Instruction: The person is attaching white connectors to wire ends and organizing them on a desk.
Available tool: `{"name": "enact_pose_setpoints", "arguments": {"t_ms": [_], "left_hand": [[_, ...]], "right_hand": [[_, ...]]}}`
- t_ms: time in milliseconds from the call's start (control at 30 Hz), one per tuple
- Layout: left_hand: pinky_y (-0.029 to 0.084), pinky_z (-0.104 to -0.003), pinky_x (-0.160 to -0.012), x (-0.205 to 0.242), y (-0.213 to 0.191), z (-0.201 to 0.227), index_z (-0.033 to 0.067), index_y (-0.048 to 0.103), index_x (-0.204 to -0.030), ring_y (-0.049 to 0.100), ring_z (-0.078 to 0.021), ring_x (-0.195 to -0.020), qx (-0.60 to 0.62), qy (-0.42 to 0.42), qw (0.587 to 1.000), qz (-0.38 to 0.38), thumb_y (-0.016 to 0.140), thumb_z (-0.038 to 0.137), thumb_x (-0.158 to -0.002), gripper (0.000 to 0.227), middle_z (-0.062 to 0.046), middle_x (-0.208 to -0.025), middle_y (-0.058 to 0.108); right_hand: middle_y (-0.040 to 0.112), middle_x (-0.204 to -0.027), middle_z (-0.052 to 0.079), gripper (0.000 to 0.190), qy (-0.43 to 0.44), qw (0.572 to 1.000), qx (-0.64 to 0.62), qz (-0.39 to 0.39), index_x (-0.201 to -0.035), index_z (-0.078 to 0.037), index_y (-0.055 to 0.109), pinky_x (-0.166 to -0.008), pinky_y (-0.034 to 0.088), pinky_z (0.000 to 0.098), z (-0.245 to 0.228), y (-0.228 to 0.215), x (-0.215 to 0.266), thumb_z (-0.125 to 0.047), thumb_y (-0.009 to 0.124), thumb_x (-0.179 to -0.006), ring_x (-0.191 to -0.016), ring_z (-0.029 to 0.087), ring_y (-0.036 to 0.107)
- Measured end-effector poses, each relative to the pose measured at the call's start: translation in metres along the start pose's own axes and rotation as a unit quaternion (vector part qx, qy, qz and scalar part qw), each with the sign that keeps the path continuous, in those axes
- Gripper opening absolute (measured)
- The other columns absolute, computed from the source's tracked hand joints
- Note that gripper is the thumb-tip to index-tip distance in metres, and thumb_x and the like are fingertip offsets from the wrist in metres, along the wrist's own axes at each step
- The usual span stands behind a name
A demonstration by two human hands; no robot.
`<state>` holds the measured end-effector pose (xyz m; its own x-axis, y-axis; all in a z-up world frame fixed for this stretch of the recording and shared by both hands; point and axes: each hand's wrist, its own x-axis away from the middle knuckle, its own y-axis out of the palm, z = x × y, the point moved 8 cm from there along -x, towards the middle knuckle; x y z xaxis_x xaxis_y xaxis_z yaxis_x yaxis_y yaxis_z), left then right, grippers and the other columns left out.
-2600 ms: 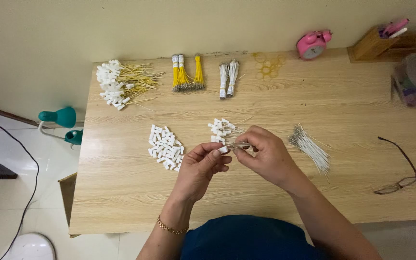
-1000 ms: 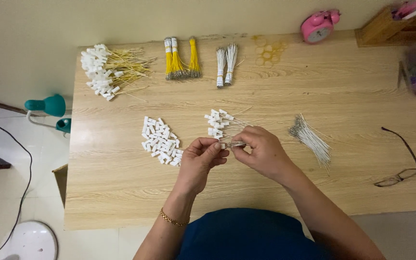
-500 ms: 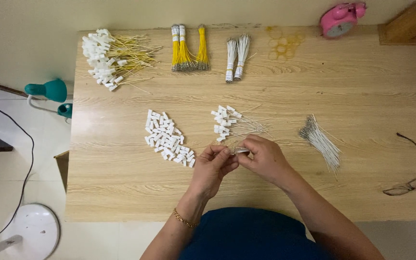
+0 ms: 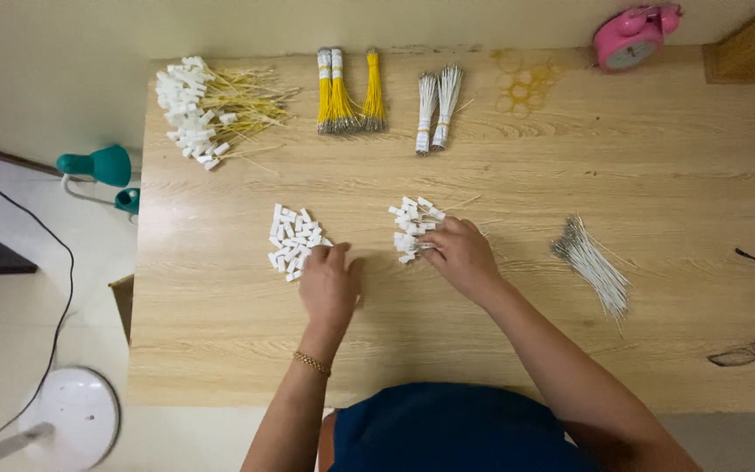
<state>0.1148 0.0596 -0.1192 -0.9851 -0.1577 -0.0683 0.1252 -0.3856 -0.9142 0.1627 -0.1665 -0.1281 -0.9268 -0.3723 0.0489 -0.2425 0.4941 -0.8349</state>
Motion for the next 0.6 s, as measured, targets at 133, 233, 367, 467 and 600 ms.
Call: {"name": "enact_pose_setpoints", "arguments": {"t_ms": [133, 233, 367, 467, 600], "left_hand": [[0.055, -0.044, -0.077, -0.008, 0.011, -0.018, 0.0132, 0.074, -0.1, 0.063, -0.0289, -0.095, -0.125, -0.005, 0.992, -0.01, 0.083, 0.03, -0.078, 0.029, -0.01, -0.101, 0.068], [0.053, -0.045, -0.078, -0.015, 0.024, -0.029, 0.0107, 0.074, -0.101, 0.062, -0.0289, -0.093, -0.166, -0.044, 0.984, -0.041, 0.078, 0.033, -0.085, 0.028, -0.011, -0.101, 0.067], [0.053, -0.044, -0.08, -0.013, 0.023, -0.03, 0.0102, 0.075, -0.098, 0.062, -0.0285, -0.095, -0.171, -0.059, 0.981, -0.064, 0.078, 0.034, -0.084, 0.027, -0.012, -0.103, 0.067], [0.052, -0.043, -0.084, -0.009, 0.026, -0.038, 0.0128, 0.076, -0.098, 0.062, -0.0277, -0.098, -0.16, -0.069, 0.983, -0.054, 0.078, 0.029, -0.083, 0.022, -0.009, -0.106, 0.067], [0.052, -0.042, -0.085, -0.009, 0.029, -0.044, 0.0138, 0.077, -0.102, 0.062, -0.0278, -0.097, -0.138, -0.059, 0.987, -0.049, 0.08, 0.026, -0.082, 0.024, -0.009, -0.104, 0.067]], "right_hand": [[0.066, -0.099, 0.006, 0.023, 0.017, 1.0, 0.018, 0.002, -0.11, -0.017, 0.077, -0.089, 0.051, 0.0413, 0.013, 0.004, -0.017, -0.025, 0.074, -0.089, -0.104, 0.027, 0.059], [0.064, -0.1, 0.01, 0.031, 0.094, 0.994, -0.013, -0.05, -0.122, -0.011, 0.069, -0.086, 0.05, 0.0413, 0.023, -0.001, -0.02, -0.029, 0.069, -0.097, -0.099, 0.027, 0.059], [0.065, -0.099, 0.008, 0.029, 0.096, 0.984, -0.143, 0.05, -0.118, -0.003, 0.06, -0.076, 0.051, 0.0355, 0.025, -0.032, -0.005, -0.026, 0.062, -0.1, -0.087, 0.021, 0.063], [0.062, -0.086, 0.004, 0.024, 0.17, 0.962, -0.214, -0.009, -0.114, -0.006, 0.063, -0.066, 0.048, 0.0321, 0.016, -0.047, 0.01, -0.026, 0.062, -0.101, -0.072, 0.015, 0.057], [0.058, -0.077, -0.003, 0.018, 0.187, 0.889, -0.416, -0.037, -0.107, -0.004, 0.069, -0.056, 0.043, 0.0241, 0.014, -0.035, 0.029, -0.02, 0.068, -0.098, -0.065, 0.006, 0.048]]}}
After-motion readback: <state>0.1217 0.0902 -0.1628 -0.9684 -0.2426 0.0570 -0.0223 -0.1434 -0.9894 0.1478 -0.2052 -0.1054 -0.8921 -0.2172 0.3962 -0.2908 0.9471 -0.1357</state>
